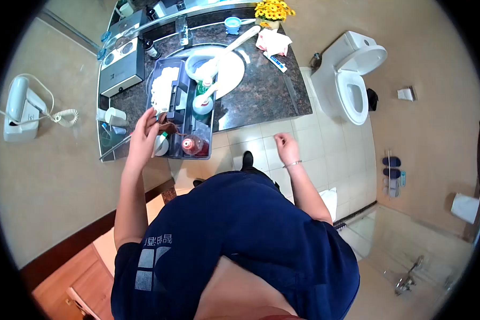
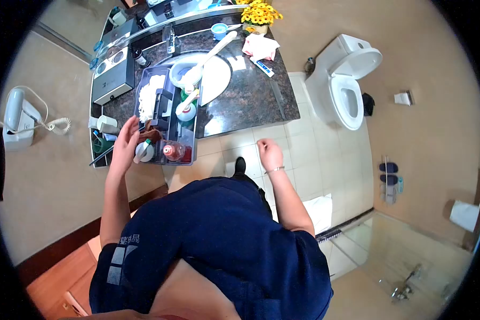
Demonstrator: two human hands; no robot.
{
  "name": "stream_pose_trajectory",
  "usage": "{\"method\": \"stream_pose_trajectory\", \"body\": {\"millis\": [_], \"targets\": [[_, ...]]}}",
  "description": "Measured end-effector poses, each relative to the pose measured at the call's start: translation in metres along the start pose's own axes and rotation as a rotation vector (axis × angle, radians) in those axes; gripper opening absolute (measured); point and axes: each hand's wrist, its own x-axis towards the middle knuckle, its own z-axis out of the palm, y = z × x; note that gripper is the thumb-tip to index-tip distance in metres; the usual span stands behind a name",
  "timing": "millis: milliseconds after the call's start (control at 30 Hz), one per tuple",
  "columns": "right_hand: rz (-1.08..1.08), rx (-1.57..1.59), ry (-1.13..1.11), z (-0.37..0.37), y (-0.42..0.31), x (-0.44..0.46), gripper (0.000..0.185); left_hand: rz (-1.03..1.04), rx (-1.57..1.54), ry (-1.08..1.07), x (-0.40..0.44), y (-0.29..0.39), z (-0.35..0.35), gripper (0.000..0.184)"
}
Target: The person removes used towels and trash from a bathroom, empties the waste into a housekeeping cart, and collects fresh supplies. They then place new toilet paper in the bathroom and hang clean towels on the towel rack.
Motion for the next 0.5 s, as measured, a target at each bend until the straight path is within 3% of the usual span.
{"method": "stream_pose_trajectory", "body": {"millis": [67, 167, 233, 300, 367, 433, 500], "targets": [[0.064, -0.042, -0.026, -0.023, 0.011, 0.044, 0.013, -0.105, 0.030, 0.047, 0.013, 0.013, 0.019, 0.042], [-0.094, -0.172, 0.065, -0.027, 0.058, 0.109, 0.014, -0.066, 0.133, 0.092, 0.014, 0.041, 0.042, 0.040], [0.031, -0.422, 0.136, -0.027, 0.069, 0.142, 0.020, -0.109, 0.037, 0.141, 0.005, 0.049, 0.051, 0.037], [0.207, -0.534, 0.017, -0.026, 0.073, 0.158, 0.027, -0.082, 0.093, 0.172, -0.006, 0.044, 0.052, 0.035], [0.197, -0.550, -0.050, -0.022, 0.077, 0.177, 0.033, -0.154, 0.076, 0.220, -0.020, 0.044, 0.047, 0.034], [0.308, -0.679, -0.264, -0.029, 0.062, 0.186, 0.037, -0.172, -0.057, 0.316, -0.035, 0.032, 0.043, 0.034], [0.283, -0.692, -0.289, -0.034, 0.046, 0.178, 0.033, -0.183, -0.096, 0.386, -0.049, 0.027, 0.035, 0.032]]}}
